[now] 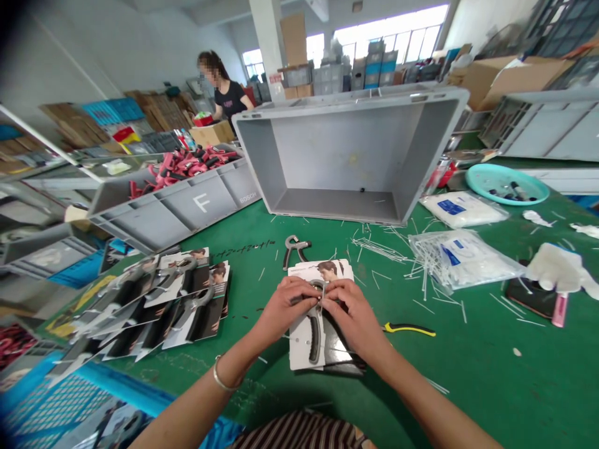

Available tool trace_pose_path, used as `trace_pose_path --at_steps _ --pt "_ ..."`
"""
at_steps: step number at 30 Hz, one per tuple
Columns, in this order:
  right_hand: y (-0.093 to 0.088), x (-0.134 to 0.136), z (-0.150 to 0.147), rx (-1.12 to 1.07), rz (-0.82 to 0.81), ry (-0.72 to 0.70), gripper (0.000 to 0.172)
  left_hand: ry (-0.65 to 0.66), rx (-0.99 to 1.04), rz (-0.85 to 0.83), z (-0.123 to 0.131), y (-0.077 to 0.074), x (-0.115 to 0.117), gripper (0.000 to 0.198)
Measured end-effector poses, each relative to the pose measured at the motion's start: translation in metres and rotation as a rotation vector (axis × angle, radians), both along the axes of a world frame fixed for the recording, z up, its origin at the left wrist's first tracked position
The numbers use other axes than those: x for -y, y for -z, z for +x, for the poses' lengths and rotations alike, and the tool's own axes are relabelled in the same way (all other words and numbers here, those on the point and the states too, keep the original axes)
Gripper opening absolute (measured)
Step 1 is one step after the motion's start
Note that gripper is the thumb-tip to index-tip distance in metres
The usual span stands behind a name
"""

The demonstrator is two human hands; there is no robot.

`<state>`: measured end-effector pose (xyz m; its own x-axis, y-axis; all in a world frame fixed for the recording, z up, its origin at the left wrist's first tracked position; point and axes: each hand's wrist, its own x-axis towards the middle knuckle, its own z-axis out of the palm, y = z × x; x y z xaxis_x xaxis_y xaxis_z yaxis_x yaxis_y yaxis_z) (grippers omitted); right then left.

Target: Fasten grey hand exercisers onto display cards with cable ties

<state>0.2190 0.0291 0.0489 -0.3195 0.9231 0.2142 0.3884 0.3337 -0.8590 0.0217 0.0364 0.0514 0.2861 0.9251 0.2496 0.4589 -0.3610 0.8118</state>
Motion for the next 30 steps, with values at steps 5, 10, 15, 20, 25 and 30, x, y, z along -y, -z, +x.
trace_pose_path --at_steps 5,10,15,20,25,30 --pt "0.001 0.005 0.006 0.139 0.050 -0.089 0.022 -0.042 0.098 -0.019 0.002 0.002 -0.001 0.006" --pt "0.001 0.006 0.008 0.212 0.095 -0.160 0.022 -0.049 0.127 -0.042 0.002 0.006 0.000 0.008" --pt "0.002 0.001 0.007 0.219 0.088 -0.175 0.022 -0.049 0.110 -0.042 0.001 0.009 0.002 0.009" --pt "0.001 -0.001 0.006 0.236 0.090 -0.208 0.020 -0.053 0.122 -0.044 0.001 0.010 0.003 0.009" --pt "0.001 -0.002 0.004 0.239 0.071 -0.211 0.020 -0.047 0.121 -0.036 0.000 0.010 0.005 0.009" --pt "0.000 -0.006 -0.003 0.165 0.038 -0.114 0.019 0.020 0.144 -0.059 -0.006 0.008 0.005 0.013"
